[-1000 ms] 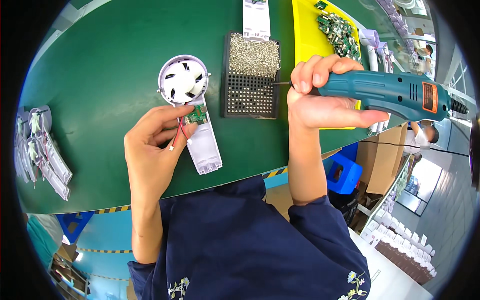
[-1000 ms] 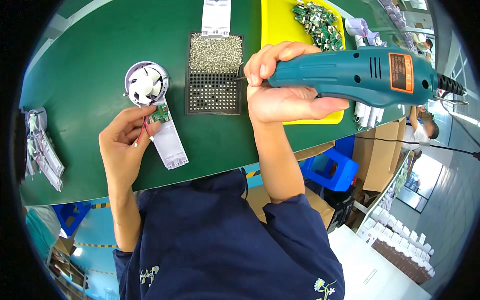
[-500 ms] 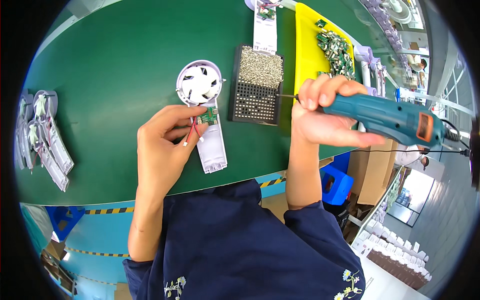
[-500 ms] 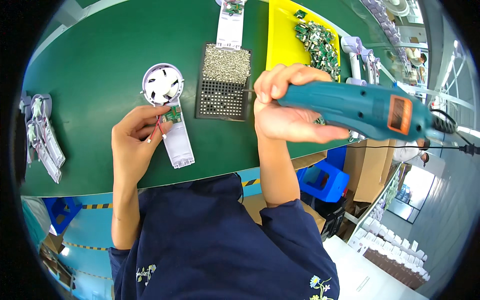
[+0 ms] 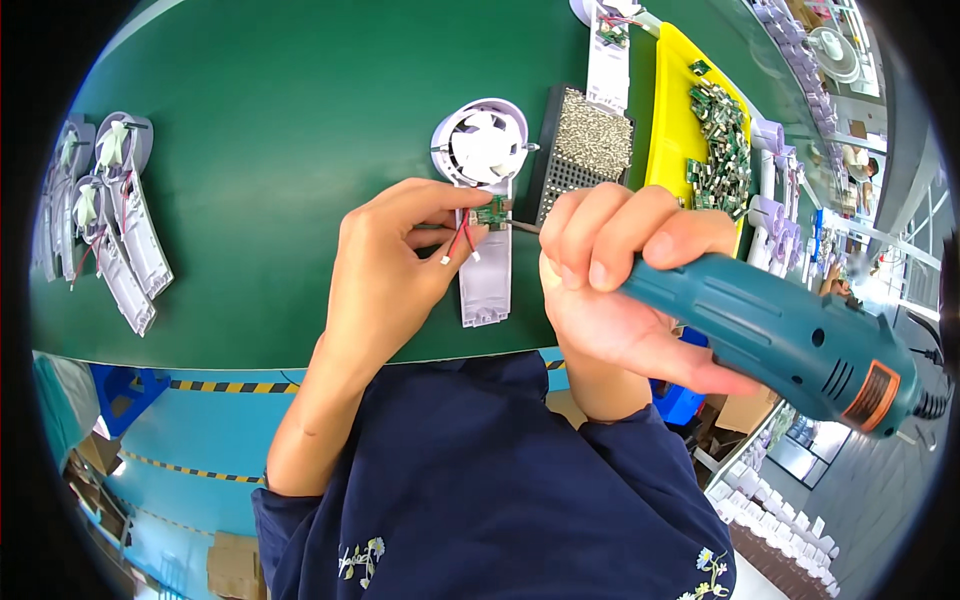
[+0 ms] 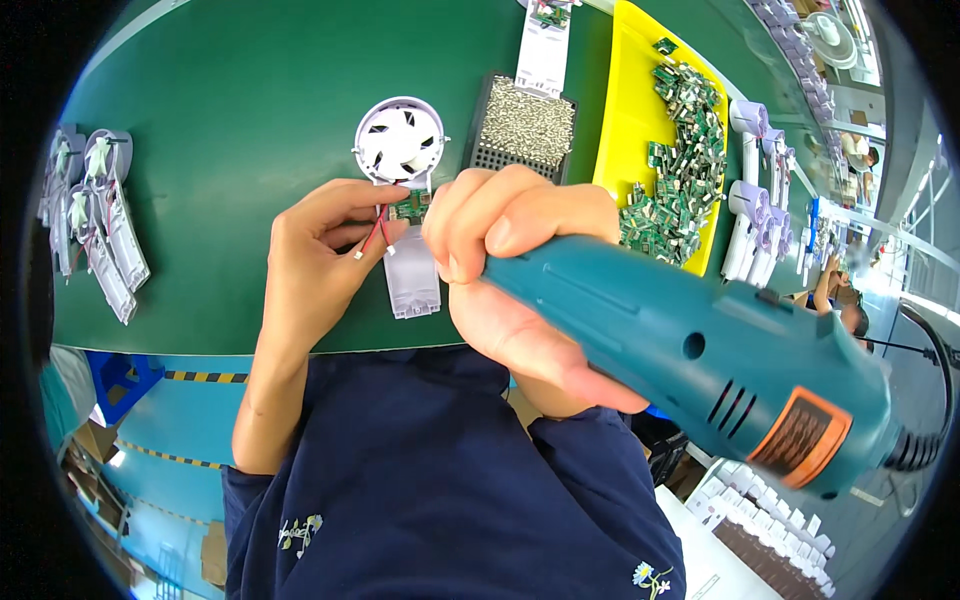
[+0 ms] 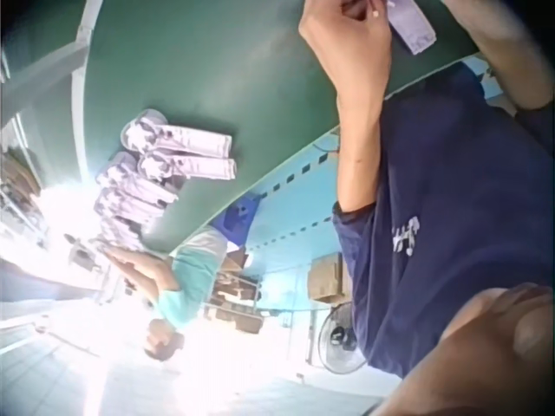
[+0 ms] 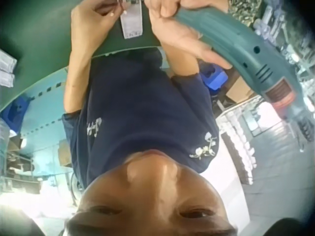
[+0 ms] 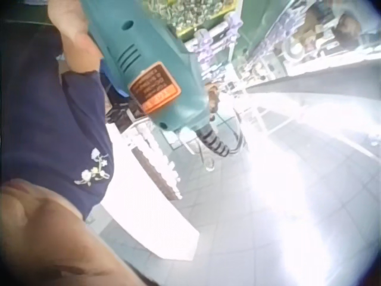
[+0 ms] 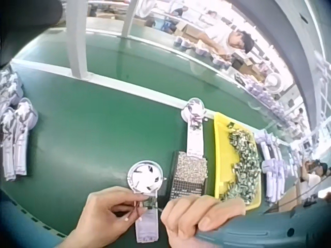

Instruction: Assembling portable electronic fans by installing circuit boards and securing components with an electric screwdriver on a factory assembly line.

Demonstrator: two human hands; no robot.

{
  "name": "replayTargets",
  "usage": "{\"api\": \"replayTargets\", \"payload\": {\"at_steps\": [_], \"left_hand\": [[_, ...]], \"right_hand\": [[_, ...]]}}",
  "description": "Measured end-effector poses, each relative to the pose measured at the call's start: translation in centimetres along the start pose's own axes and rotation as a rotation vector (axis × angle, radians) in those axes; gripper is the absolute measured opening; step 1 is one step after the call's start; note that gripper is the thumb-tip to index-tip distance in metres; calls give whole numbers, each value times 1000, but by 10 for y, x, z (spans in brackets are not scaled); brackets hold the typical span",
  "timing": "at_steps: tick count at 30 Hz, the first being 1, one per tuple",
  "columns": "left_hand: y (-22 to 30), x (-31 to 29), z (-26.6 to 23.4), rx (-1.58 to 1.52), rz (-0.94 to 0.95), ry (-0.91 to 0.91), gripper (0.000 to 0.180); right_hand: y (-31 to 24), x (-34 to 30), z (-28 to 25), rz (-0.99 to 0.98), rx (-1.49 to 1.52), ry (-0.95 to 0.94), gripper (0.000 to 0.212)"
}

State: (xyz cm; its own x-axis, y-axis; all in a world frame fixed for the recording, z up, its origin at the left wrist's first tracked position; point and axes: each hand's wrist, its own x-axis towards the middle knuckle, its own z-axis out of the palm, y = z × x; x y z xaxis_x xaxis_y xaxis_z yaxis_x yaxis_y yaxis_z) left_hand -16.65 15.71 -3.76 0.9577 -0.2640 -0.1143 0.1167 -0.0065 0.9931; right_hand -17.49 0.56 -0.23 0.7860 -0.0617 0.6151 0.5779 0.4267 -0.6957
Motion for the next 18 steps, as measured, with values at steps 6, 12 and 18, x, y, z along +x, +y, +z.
{"api": "replayTargets", "payload": {"at_steps": [6,12,18], "left_hand": [[1,-1,1,-26,4,20,24],[1,0,-1,-8,8,12,24],[2,1,-2,-12,13,18,24]], "right_hand": [[8,-2,-2,39,14,-15,88],[14,-3,3,40,-24,-18,90],[16,-4,4,83,57,-55,94]]}}
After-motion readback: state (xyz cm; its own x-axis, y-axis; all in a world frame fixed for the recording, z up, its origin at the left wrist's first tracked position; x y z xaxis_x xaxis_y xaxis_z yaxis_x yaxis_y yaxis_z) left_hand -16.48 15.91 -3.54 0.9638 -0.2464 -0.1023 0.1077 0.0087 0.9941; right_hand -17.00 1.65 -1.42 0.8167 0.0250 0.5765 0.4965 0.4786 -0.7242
